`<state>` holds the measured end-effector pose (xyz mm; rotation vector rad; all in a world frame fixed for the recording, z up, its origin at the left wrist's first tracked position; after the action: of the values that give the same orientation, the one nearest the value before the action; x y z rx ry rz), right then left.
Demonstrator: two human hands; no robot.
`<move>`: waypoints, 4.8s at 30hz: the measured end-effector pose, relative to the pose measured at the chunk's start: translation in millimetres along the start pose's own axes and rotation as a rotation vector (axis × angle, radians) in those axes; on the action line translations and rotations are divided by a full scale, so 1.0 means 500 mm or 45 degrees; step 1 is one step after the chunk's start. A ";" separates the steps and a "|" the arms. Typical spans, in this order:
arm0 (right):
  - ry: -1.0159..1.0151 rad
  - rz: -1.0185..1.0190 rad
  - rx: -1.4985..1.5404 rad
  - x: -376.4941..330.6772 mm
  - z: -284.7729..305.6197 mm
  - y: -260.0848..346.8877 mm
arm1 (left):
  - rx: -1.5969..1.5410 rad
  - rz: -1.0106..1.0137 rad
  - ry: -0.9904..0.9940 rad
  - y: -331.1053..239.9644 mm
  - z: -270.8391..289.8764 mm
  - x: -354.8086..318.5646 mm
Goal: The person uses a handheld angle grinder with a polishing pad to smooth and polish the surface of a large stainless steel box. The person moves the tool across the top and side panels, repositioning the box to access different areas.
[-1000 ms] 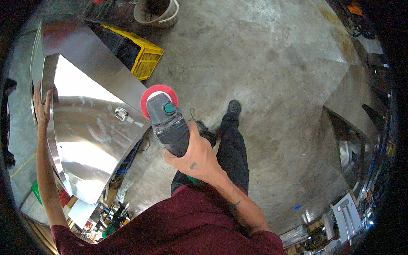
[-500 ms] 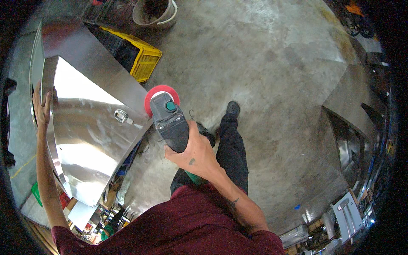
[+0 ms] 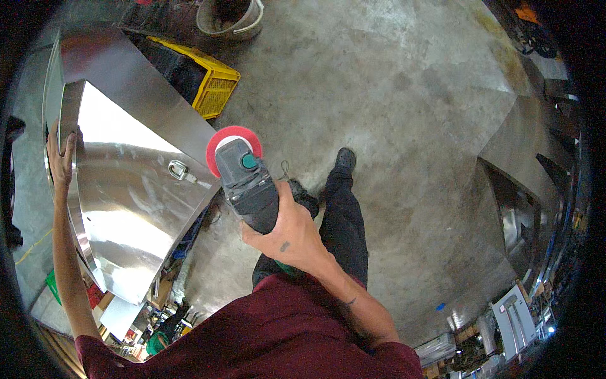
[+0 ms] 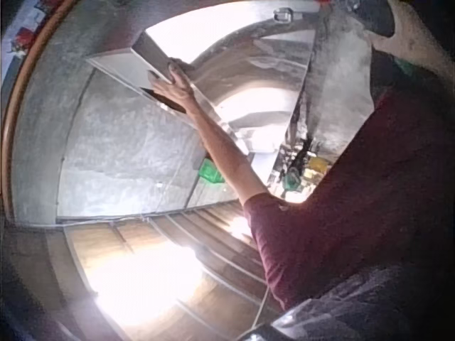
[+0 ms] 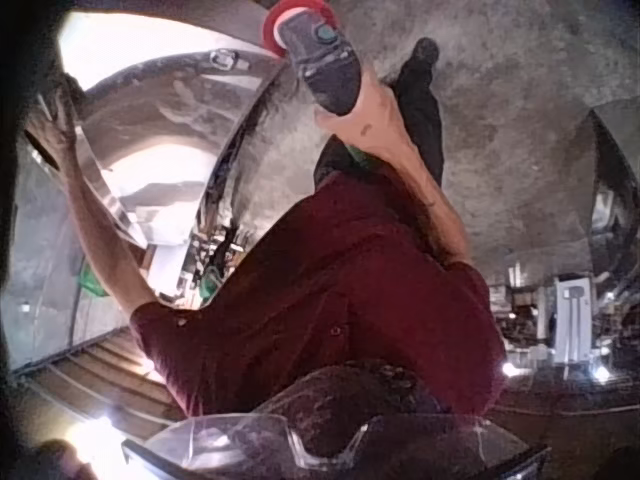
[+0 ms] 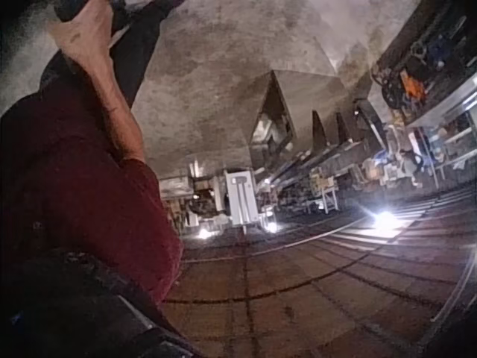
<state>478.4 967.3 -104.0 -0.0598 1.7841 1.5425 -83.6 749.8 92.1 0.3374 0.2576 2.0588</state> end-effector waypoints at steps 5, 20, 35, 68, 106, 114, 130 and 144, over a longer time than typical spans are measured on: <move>-0.024 -0.038 -0.022 0.019 0.001 -0.020 | -0.047 0.019 0.003 0.004 -0.001 0.004; -0.074 -0.157 -0.097 0.137 0.004 -0.196 | -0.020 0.075 0.085 0.012 -0.006 0.000; -0.083 -0.139 0.084 0.082 0.048 -0.139 | -0.018 0.046 0.048 0.040 -0.008 -0.013; 0.040 -0.065 -0.002 0.048 0.021 -0.052 | -0.070 0.052 0.052 0.030 -0.006 -0.009; 0.070 -0.038 -0.008 0.080 0.015 -0.074 | -0.085 0.041 0.048 0.078 -0.028 -0.017; 0.060 -0.152 -0.057 0.100 0.011 -0.099 | -0.018 0.059 0.030 0.066 -0.029 -0.014; 0.019 -0.100 -0.003 0.097 0.001 -0.113 | -0.075 0.050 0.053 0.072 -0.030 -0.015; -0.008 -0.062 -0.020 0.082 -0.001 -0.102 | 0.026 0.077 0.041 0.076 -0.032 -0.015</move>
<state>474.3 970.6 -169.1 -0.1052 1.7530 1.5208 -116.5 724.0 88.4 0.3282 0.2910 2.1241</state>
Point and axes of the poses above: each hand's wrist, its own x-axis towards the middle knuckle, its own z-axis out of the back of the hand, y = z × x, the point moved 10 cm from there along x, towards the middle knuckle, and after that the axes turned 1 degree about z, right-handed, at the moved point
